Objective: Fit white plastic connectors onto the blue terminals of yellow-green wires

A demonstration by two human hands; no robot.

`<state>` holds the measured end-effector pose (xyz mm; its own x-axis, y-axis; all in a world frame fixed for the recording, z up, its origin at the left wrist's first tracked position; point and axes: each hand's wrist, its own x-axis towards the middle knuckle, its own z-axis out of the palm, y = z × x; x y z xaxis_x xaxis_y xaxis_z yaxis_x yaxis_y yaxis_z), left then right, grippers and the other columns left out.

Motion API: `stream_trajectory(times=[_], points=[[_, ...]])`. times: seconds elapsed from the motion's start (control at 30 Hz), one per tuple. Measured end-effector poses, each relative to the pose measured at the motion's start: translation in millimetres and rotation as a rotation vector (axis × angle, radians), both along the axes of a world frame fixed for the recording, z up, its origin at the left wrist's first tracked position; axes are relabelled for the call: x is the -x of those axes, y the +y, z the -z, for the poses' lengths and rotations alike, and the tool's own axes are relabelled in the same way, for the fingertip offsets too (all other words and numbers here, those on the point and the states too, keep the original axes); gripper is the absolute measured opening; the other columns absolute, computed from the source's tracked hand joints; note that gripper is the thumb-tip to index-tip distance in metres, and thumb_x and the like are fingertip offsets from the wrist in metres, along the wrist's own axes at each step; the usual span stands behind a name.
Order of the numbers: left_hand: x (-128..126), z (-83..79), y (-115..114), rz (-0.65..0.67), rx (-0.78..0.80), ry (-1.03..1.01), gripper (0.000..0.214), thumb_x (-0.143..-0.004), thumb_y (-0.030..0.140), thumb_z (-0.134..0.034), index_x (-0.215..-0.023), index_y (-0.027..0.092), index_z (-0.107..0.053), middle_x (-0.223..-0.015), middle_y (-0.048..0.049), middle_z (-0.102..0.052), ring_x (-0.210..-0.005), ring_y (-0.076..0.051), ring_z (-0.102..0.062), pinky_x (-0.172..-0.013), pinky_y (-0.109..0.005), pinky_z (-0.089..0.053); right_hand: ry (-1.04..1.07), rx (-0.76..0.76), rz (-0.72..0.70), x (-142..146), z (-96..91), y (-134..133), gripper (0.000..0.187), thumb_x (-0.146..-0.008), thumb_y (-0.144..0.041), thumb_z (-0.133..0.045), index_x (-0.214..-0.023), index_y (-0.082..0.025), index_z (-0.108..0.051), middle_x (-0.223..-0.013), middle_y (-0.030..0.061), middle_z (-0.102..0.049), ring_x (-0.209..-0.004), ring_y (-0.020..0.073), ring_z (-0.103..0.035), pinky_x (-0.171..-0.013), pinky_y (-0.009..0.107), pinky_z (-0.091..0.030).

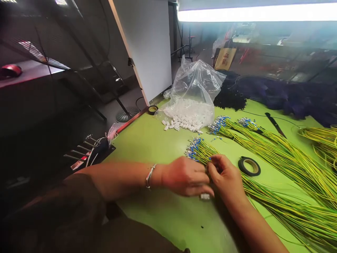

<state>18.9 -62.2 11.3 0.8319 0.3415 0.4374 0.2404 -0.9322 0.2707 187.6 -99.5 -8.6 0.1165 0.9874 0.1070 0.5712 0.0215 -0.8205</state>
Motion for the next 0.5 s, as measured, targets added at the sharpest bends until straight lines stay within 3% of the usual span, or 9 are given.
stream_trajectory(times=[0.03,0.13,0.17,0.23,0.37,0.5], points=[[7.4,-9.1,13.8,-0.141,-0.004,0.014,0.043,-0.091,0.048,-0.042,-0.068,0.019,-0.062,-0.071,-0.0043,-0.064,-0.066,-0.014,-0.057,-0.053,-0.029,-0.037,0.045,0.013,0.015,-0.7,1.3,1.0,0.020,-0.073,-0.036,-0.061,-0.082,-0.018,-0.063,-0.066,0.0034,-0.067,-0.054,0.0154,-0.058,-0.052,0.027,-0.050],[37.9,-29.5,57.6,-0.757,0.093,0.139,0.030,-0.088,0.041,-0.051,-0.078,0.016,-0.064,-0.078,-0.0066,-0.063,-0.071,-0.016,-0.056,-0.062,-0.028,-0.037,0.128,0.064,0.054,-3.1,1.4,5.0,0.024,-0.073,-0.041,-0.064,-0.080,-0.017,-0.066,-0.068,0.0050,-0.069,-0.049,0.0142,-0.056,-0.047,0.027,-0.050],[48.5,-31.9,69.9,-0.823,0.107,0.156,0.023,-0.088,0.033,-0.053,-0.082,0.014,-0.064,-0.080,-0.0083,-0.063,-0.072,-0.017,-0.056,-0.065,-0.029,-0.037,0.133,0.060,0.077,-3.2,0.9,6.5,0.025,-0.073,-0.041,-0.065,-0.080,-0.017,-0.067,-0.068,0.0050,-0.069,-0.048,0.0136,-0.055,-0.047,0.027,-0.050],[66.0,-30.0,87.6,-0.878,0.142,0.179,0.013,-0.084,0.021,-0.057,-0.079,0.011,-0.063,-0.073,-0.0091,-0.060,-0.069,-0.018,-0.053,-0.066,-0.030,-0.036,0.144,0.036,0.106,-2.7,-0.2,9.8,0.026,-0.073,-0.041,-0.065,-0.080,-0.016,-0.069,-0.068,0.0048,-0.069,-0.047,0.0127,-0.053,-0.046,0.027,-0.049],[79.7,-18.2,99.7,-0.844,0.192,0.178,0.007,-0.078,0.008,-0.057,-0.072,0.011,-0.060,-0.068,-0.0056,-0.056,-0.068,-0.016,-0.049,-0.070,-0.031,-0.034,0.207,0.015,0.063,-4.1,-1.1,14.8,0.029,-0.074,-0.041,-0.062,-0.080,-0.014,-0.070,-0.068,0.0052,-0.068,-0.045,0.0116,-0.050,-0.044,0.026,-0.047],[78.8,-30.8,99.4,-0.806,0.312,0.071,0.014,-0.068,-0.001,-0.058,-0.061,0.011,-0.059,-0.058,-0.0015,-0.051,-0.065,-0.013,-0.045,-0.071,-0.029,-0.032,0.169,0.010,0.021,-9.2,-1.8,13.3,0.026,-0.076,-0.039,-0.059,-0.074,-0.014,-0.068,-0.060,0.0028,-0.063,-0.047,0.0116,-0.048,-0.045,0.025,-0.042]])
